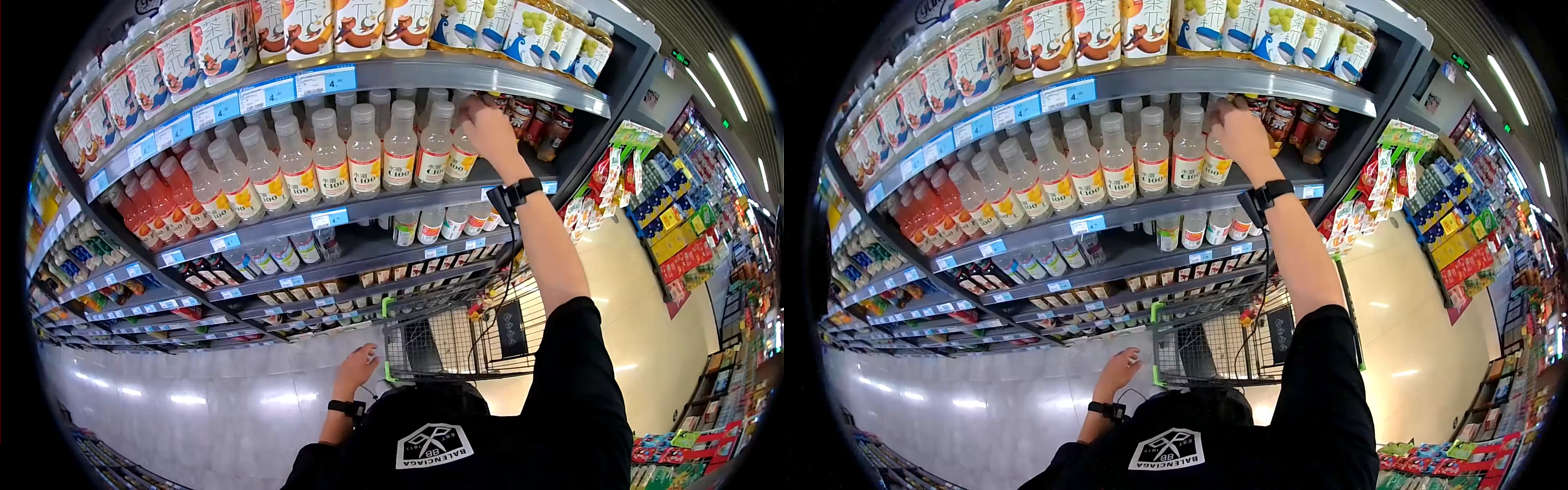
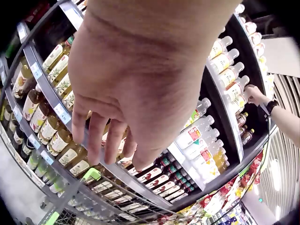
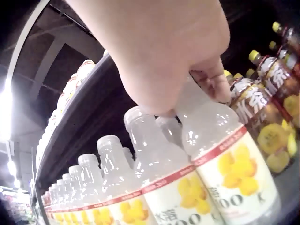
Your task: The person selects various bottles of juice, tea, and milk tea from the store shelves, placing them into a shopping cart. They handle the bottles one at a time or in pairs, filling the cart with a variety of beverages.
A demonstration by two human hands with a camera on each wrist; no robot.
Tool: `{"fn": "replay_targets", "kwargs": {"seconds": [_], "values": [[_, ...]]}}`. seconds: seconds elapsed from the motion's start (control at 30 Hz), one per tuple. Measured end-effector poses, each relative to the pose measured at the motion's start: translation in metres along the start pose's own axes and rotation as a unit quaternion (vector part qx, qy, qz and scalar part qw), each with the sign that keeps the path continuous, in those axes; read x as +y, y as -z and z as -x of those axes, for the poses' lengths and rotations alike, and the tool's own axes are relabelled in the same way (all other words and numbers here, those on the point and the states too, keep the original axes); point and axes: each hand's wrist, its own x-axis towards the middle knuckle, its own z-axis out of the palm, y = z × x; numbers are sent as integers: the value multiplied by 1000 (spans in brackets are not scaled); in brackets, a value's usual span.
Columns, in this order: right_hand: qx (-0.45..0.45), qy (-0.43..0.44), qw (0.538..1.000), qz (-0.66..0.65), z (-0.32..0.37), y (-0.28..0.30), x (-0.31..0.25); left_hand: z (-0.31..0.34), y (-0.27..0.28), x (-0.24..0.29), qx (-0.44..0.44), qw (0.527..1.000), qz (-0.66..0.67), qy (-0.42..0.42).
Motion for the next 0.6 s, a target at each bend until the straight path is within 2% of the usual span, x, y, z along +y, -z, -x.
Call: {"fn": "replay_targets", "kwargs": {"seconds": [0.1,0.13,0.2,0.27,0.33,0.47,0.53,0.6], "values": [[81,-79,991,64,18,17,9,-1,-5,9,-21,1000,15,5],[80,-82,991,66,25,25,12,-5,-7,13,-19,999,28,-20],[99,-191,975,52,45,41,25,-11,-13,27,-28,998,39,-40],[121,-247,960,54,69,54,44,-21,-17,42,-35,996,39,-69],[165,-283,945,21,98,65,61,-30,-25,56,-58,996,24,-62],[296,-254,920,-29,161,91,69,-42,-48,77,-92,995,-14,-46],[297,-270,915,-38,197,102,83,-43,-64,84,-119,992,-25,-24],[249,-312,916,-24,243,98,106,-46,-82,89,-137,990,-39,-6]]}}
